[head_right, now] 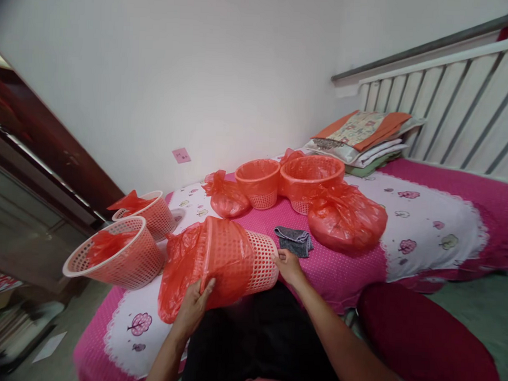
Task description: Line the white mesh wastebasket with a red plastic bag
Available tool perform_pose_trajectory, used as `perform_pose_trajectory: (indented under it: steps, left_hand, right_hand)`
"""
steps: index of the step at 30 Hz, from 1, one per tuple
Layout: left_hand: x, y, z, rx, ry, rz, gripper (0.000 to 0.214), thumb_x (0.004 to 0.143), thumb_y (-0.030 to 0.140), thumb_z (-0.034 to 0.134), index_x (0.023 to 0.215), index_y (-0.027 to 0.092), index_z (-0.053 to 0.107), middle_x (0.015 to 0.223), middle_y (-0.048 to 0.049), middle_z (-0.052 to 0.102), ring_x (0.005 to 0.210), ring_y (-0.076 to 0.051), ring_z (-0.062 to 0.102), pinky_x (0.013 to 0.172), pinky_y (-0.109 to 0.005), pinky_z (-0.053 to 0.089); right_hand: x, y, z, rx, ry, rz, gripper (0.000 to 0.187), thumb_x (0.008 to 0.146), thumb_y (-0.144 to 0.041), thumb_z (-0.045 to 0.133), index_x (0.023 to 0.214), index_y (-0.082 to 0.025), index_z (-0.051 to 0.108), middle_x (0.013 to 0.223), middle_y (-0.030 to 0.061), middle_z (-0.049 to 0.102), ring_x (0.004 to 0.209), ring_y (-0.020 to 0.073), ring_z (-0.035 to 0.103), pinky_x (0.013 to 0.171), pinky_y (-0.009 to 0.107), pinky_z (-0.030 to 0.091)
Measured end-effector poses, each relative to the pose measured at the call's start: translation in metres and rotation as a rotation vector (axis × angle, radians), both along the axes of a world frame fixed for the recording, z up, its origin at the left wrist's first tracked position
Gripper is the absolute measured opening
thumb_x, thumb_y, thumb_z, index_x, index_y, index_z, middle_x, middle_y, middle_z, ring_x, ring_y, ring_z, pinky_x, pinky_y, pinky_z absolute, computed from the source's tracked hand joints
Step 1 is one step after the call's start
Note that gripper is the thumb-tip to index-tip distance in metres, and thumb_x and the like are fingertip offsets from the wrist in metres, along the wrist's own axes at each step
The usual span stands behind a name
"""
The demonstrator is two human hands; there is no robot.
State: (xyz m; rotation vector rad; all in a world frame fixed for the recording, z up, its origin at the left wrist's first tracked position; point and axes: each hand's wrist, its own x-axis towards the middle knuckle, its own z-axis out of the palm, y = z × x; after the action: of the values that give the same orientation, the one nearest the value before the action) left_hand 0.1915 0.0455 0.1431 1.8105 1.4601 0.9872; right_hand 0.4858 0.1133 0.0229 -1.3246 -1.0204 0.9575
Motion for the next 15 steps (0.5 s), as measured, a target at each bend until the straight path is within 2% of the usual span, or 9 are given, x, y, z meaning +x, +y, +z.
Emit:
perform_pose_trajectory:
  steps: [2, 5, 7, 9, 11, 13, 15]
  left_hand:
    - [-0.002, -0.001, 0.006, -0.025, 0.025, -0.035, 0.047, 0.091, 0.065, 0.058, 0.08, 0.02, 0.066, 0.081, -0.0053, 0.073, 0.078, -0.025, 0.066, 0.078, -0.037, 0.053]
    - [-0.002, -0.001, 0.015, -0.041, -0.004, -0.048, 0.05, 0.088, 0.059, 0.066, 0.112, 0.016, 0.072, 0.114, -0.0148, 0.078, 0.109, -0.033, 0.071, 0.098, -0.046, 0.054]
    - [0.0, 0.002, 0.02, 0.013, -0.052, 0.056, 0.065, 0.082, 0.059, 0.072, 0.13, 0.015, 0.066, 0.137, -0.0197, 0.07, 0.13, -0.037, 0.063, 0.108, -0.05, 0.05]
    - [0.003, 0.007, 0.024, 0.107, -0.104, 0.191, 0.076, 0.081, 0.06, 0.073, 0.142, 0.017, 0.058, 0.151, -0.0194, 0.06, 0.139, -0.035, 0.058, 0.111, -0.047, 0.049]
    - [0.007, 0.012, 0.026, 0.163, -0.144, 0.283, 0.069, 0.086, 0.061, 0.067, 0.141, 0.02, 0.058, 0.149, -0.0169, 0.062, 0.135, -0.032, 0.061, 0.107, -0.043, 0.052]
    - [0.012, 0.015, 0.025, 0.157, -0.145, 0.324, 0.057, 0.089, 0.064, 0.062, 0.124, 0.019, 0.066, 0.126, -0.0152, 0.073, 0.117, -0.031, 0.07, 0.095, -0.041, 0.057]
    - [0.017, 0.016, 0.023, 0.15, -0.105, 0.334, 0.052, 0.09, 0.068, 0.058, 0.104, 0.018, 0.069, 0.098, -0.0118, 0.077, 0.096, -0.031, 0.072, 0.082, -0.04, 0.058]
  right_hand:
    - [0.0, 0.001, 0.0, 0.01, -0.038, -0.025, 0.033, 0.077, -0.037, 0.069, 0.103, -0.016, 0.071, 0.081, 0.0069, 0.077, 0.078, 0.0247, 0.075, 0.075, 0.038, 0.058]
    - [-0.002, 0.001, 0.002, 0.025, -0.085, -0.03, 0.044, 0.078, -0.035, 0.068, 0.116, -0.013, 0.068, 0.069, 0.0001, 0.07, 0.068, 0.0219, 0.069, 0.069, 0.035, 0.054]
    - [-0.004, -0.001, 0.004, 0.032, -0.108, -0.017, 0.049, 0.078, -0.035, 0.069, 0.121, -0.012, 0.067, 0.065, -0.0026, 0.066, 0.064, 0.0206, 0.066, 0.067, 0.033, 0.052]
    - [-0.006, -0.002, 0.006, 0.036, -0.126, 0.0, 0.053, 0.077, -0.035, 0.071, 0.124, -0.012, 0.066, 0.064, -0.004, 0.065, 0.063, 0.0197, 0.065, 0.066, 0.032, 0.051]
    - [-0.009, -0.003, 0.008, 0.036, -0.14, 0.02, 0.056, 0.078, -0.037, 0.072, 0.128, -0.012, 0.064, 0.064, -0.0051, 0.064, 0.062, 0.019, 0.064, 0.066, 0.032, 0.05]
    - [-0.01, -0.003, 0.009, 0.032, -0.148, 0.035, 0.057, 0.08, -0.038, 0.071, 0.131, -0.013, 0.063, 0.063, -0.0062, 0.064, 0.061, 0.0182, 0.063, 0.064, 0.031, 0.049]
    - [-0.011, -0.003, 0.009, 0.025, -0.154, 0.037, 0.055, 0.08, -0.037, 0.069, 0.129, -0.013, 0.063, 0.062, -0.007, 0.062, 0.059, 0.0177, 0.062, 0.063, 0.031, 0.048]
